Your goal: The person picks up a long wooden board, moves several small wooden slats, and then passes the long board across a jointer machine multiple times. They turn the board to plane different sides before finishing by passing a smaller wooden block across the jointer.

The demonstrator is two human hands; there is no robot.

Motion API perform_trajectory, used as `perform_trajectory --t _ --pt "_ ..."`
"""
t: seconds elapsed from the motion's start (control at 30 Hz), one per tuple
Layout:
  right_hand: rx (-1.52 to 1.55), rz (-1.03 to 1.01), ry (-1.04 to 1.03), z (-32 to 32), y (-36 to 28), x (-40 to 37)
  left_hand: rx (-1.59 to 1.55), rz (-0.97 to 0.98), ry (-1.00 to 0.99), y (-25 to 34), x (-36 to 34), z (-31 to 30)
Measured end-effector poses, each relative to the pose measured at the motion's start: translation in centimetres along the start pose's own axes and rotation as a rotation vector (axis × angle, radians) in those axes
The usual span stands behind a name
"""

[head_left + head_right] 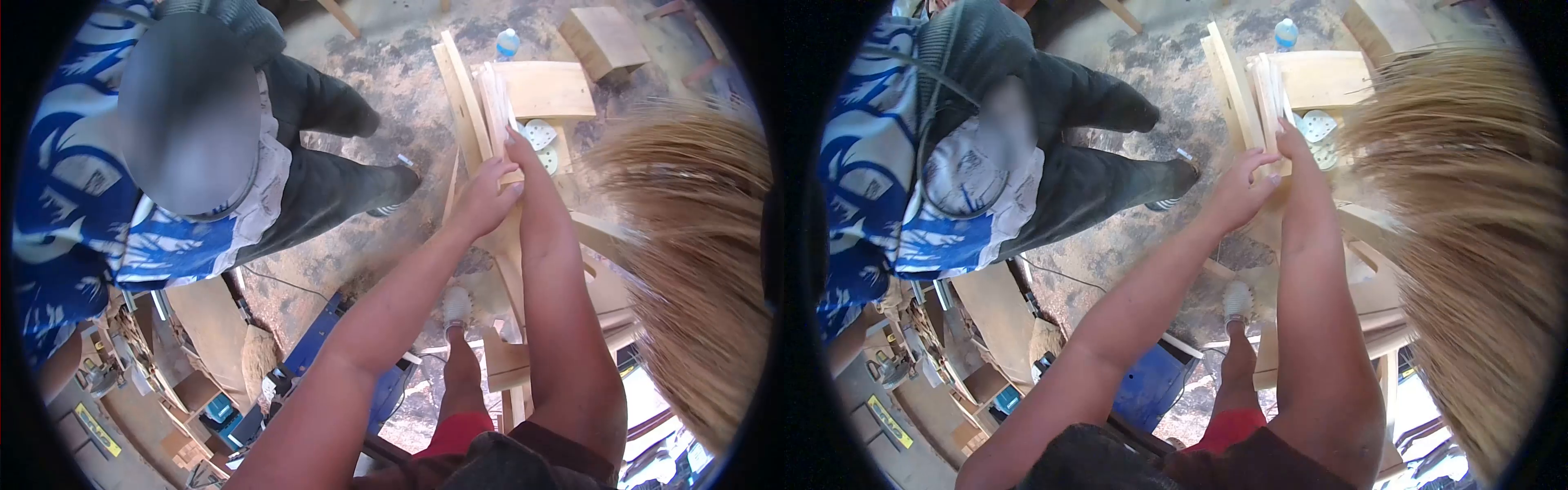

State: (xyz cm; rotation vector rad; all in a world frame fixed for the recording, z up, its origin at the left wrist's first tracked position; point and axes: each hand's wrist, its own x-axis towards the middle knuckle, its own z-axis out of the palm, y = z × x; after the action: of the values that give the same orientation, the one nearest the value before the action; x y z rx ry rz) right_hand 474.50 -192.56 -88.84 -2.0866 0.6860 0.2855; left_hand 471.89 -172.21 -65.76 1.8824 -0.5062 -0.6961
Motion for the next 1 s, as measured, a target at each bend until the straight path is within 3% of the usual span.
perform_trajectory --t 0.17,0.33,0.4,0.43,0.5,0.57,0.6,0.67,0.7,0.77,0.87,0.93,1.0 --pt "0.054 -0.057 0.227 0.9 0.5 -6.8 -0.045 0.055 0.094 3.2 -4.4 1.9" --pt "0.171 -0.098 0.252 1.2 -3.4 -19.0 -0.087 0.154 0.162 9.5 -12.0 1.9" --pt "0.238 -0.113 0.236 1.0 -5.3 -24.0 0.006 0.394 0.307 12.7 -16.8 0.9" --pt "0.274 -0.124 0.231 0.6 -6.4 -26.5 0.024 0.395 0.35 15.7 -20.0 -0.8" --pt "0.359 -0.136 0.206 -0.5 -8.7 -31.9 0.053 0.353 0.472 21.2 -27.6 -4.5" --pt "0.45 -0.174 0.169 -1.0 -11.4 -36.8 0.024 0.502 0.363 24.8 -36.4 -8.8" --pt "0.492 -0.199 0.144 -0.9 -12.4 -38.7 0.041 0.473 0.455 26.1 -41.0 -10.4" --pt "0.573 -0.28 0.084 -1.0 -16.4 -42.7 0.019 0.568 0.273 28.0 -50.3 -13.3" --pt "0.613 -0.328 0.061 -0.9 -18.4 -45.3 0.032 0.549 0.348 28.6 -55.5 -14.3" --pt "0.635 -0.42 -0.007 -0.4 -24.3 -52.4 0.14 0.573 0.247 29.2 -66.1 -16.0" --pt "0.644 -0.534 0.047 3.0 -32.6 -68.9 0.305 0.561 0.498 26.9 -82.1 -16.1" --pt "0.563 -0.76 -0.353 7.0 -34.6 -76.6 0.436 0.498 0.761 23.3 -92.3 -15.3" --pt "0.236 -0.881 -0.687 12.0 -37.6 -85.6 0.578 0.251 1.077 19.5 -101.9 -14.5"
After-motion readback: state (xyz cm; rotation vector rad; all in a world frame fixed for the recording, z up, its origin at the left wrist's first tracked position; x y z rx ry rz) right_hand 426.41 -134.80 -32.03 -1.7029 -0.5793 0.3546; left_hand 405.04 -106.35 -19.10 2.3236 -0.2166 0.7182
